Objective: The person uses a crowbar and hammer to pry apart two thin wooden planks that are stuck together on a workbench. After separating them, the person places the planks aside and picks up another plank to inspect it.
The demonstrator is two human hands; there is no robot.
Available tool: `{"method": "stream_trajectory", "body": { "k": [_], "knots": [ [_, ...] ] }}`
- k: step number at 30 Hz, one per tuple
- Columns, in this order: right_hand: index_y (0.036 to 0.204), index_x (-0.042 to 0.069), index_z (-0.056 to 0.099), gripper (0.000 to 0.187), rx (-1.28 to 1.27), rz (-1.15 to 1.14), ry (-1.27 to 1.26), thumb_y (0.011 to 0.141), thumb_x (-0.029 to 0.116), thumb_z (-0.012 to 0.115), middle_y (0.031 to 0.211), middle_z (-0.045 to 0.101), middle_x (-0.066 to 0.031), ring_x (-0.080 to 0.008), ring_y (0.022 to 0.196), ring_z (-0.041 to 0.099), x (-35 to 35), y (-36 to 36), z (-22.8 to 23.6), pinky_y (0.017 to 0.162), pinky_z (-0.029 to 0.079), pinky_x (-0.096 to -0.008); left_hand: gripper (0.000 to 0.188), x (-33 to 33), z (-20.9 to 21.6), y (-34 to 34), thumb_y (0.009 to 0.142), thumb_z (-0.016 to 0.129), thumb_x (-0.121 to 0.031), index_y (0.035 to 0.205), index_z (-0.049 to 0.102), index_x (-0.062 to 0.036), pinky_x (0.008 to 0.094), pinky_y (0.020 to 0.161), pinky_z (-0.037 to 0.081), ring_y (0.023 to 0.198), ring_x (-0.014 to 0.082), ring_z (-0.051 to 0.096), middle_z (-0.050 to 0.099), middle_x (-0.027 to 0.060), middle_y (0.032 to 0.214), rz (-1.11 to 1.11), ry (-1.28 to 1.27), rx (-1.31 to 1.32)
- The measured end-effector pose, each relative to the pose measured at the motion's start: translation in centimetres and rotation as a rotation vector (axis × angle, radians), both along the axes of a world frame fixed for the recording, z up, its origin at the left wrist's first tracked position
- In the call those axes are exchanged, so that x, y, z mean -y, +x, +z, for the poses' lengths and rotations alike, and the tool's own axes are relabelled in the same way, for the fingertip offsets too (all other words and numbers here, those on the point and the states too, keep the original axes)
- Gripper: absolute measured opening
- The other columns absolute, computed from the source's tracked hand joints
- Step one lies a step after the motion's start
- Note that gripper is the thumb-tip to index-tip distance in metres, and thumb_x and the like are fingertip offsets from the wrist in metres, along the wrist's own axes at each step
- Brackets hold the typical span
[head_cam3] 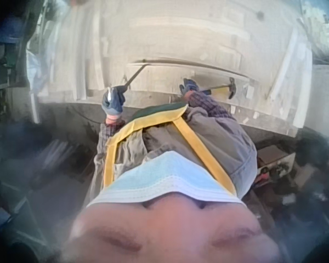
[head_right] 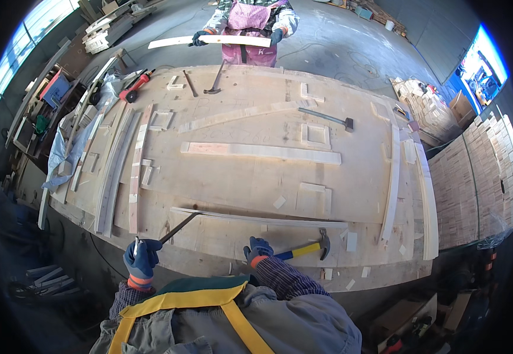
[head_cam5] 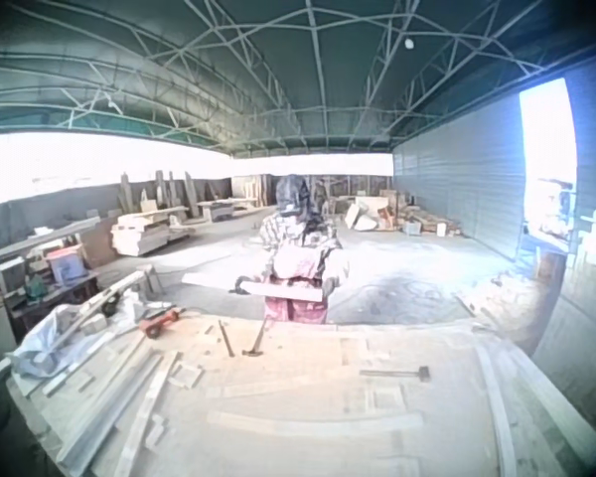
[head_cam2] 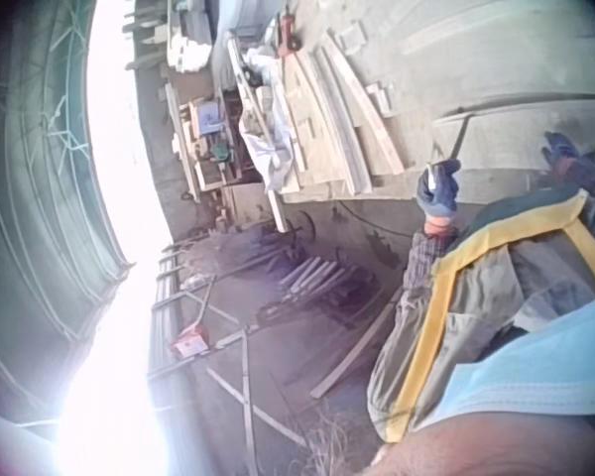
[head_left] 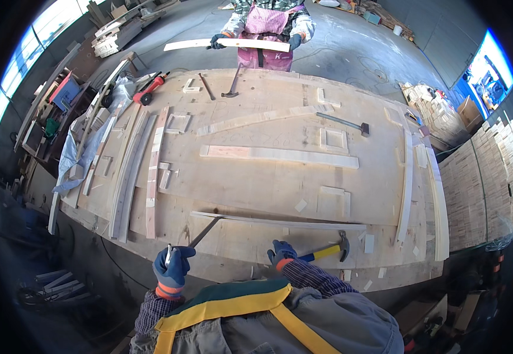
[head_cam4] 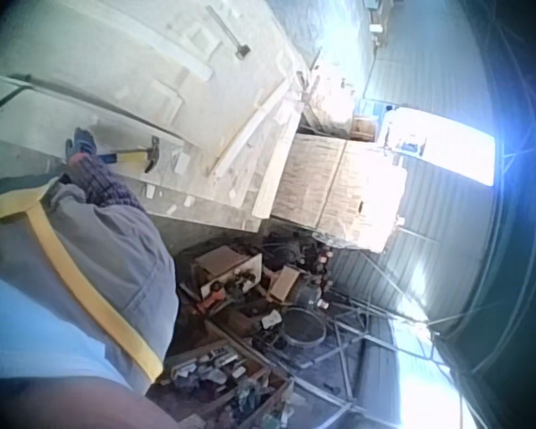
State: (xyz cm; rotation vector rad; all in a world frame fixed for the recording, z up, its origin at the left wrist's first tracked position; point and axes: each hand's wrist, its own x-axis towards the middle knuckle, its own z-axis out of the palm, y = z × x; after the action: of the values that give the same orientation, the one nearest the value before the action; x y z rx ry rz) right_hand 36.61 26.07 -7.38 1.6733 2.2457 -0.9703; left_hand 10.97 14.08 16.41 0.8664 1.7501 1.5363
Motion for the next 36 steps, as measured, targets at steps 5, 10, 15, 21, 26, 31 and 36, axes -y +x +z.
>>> {"method": "stream_trajectory", "body": {
  "k": [5, 10, 15, 21, 26, 31, 36],
  "knots": [
    [0.126, 0.008, 0.051, 0.051, 0.053, -0.033, -0.035, 0.085, 0.037, 0.057, 0.126, 0.053, -0.0202, -0.0364, 0.115, 0.049, 1.0, 2.9, -2.1, 0.098, 0.040, -0.0440, 0.033, -0.8, 0.7, 0.0, 0.094, 0.046, -0.022, 0.084, 0.068, 0.0023, 0.0206, 0.044, 0.032, 0.045, 0.0059, 0.041, 0.050, -0.0008, 0.053, 0.011, -0.057, 0.018],
    [0.126, 0.008, 0.051, 0.051, -0.027, 0.011, 0.078, 0.085, 0.038, 0.058, 0.123, 0.054, -0.0202, -0.0375, 0.114, 0.050, 0.5, 3.0, -4.3, 0.098, 0.040, -0.0447, 0.031, -1.8, 1.4, -0.3, 0.094, 0.047, -0.023, 0.088, 0.068, -0.0001, 0.0214, 0.048, 0.037, 0.051, 0.0057, 0.046, 0.062, 0.0024, 0.067, -0.035, -0.114, 0.088],
    [0.126, 0.009, 0.051, 0.051, -0.238, 0.050, 0.187, 0.084, 0.038, 0.059, 0.123, 0.054, -0.0206, -0.0369, 0.114, 0.050, -1.1, -0.5, -3.7, 0.097, 0.040, -0.0449, 0.028, -1.9, 1.3, -0.3, 0.094, 0.050, -0.023, 0.090, 0.068, -0.0013, 0.0201, 0.050, 0.039, 0.053, 0.0039, 0.046, 0.067, 0.0022, 0.079, -0.051, -0.080, 0.128],
    [0.126, 0.006, 0.050, 0.053, -0.132, 0.205, 0.287, 0.085, 0.039, 0.058, 0.126, 0.053, -0.0209, -0.0360, 0.119, 0.047, -6.3, -3.6, -1.0, 0.100, 0.038, -0.0443, 0.026, 0.8, 1.3, -0.2, 0.093, 0.050, -0.019, 0.098, 0.067, -0.0004, 0.0199, 0.052, 0.039, 0.057, 0.0033, 0.046, 0.062, -0.0007, 0.073, -0.112, -0.123, 0.169],
    [0.126, 0.010, 0.046, 0.056, 0.204, 0.490, 0.208, 0.082, 0.042, 0.056, 0.123, 0.051, -0.0136, -0.0302, 0.113, 0.049, -10.7, -5.2, -0.5, 0.094, 0.039, -0.0458, 0.024, 2.7, 3.2, 1.0, 0.089, 0.051, -0.010, 0.103, 0.065, 0.0024, 0.0187, 0.054, 0.037, 0.059, 0.0023, 0.044, 0.055, -0.0030, 0.069, -0.089, -0.170, 0.252],
    [0.129, 0.011, 0.045, 0.062, 0.101, 0.661, 0.304, 0.080, 0.048, 0.055, 0.123, 0.049, -0.0109, -0.0280, 0.109, 0.048, -11.1, -7.1, -1.1, 0.093, 0.036, -0.0467, 0.021, 2.2, 5.9, 1.6, 0.087, 0.054, -0.006, 0.103, 0.066, 0.0012, 0.0177, 0.056, 0.038, 0.061, 0.0023, 0.045, 0.058, -0.0028, 0.071, -0.079, -0.347, 0.169],
    [0.120, 0.013, 0.053, 0.053, 0.094, 0.784, 0.325, 0.084, 0.052, 0.052, 0.114, 0.056, -0.0058, -0.0245, 0.106, 0.050, -11.9, -9.3, -2.8, 0.090, 0.037, -0.0438, 0.019, -0.3, 6.3, 1.5, 0.083, 0.061, -0.007, 0.099, 0.068, -0.0012, 0.0192, 0.055, 0.040, 0.059, 0.0028, 0.046, 0.062, -0.0011, 0.073, -0.052, -0.501, -0.071]
  ]
}}
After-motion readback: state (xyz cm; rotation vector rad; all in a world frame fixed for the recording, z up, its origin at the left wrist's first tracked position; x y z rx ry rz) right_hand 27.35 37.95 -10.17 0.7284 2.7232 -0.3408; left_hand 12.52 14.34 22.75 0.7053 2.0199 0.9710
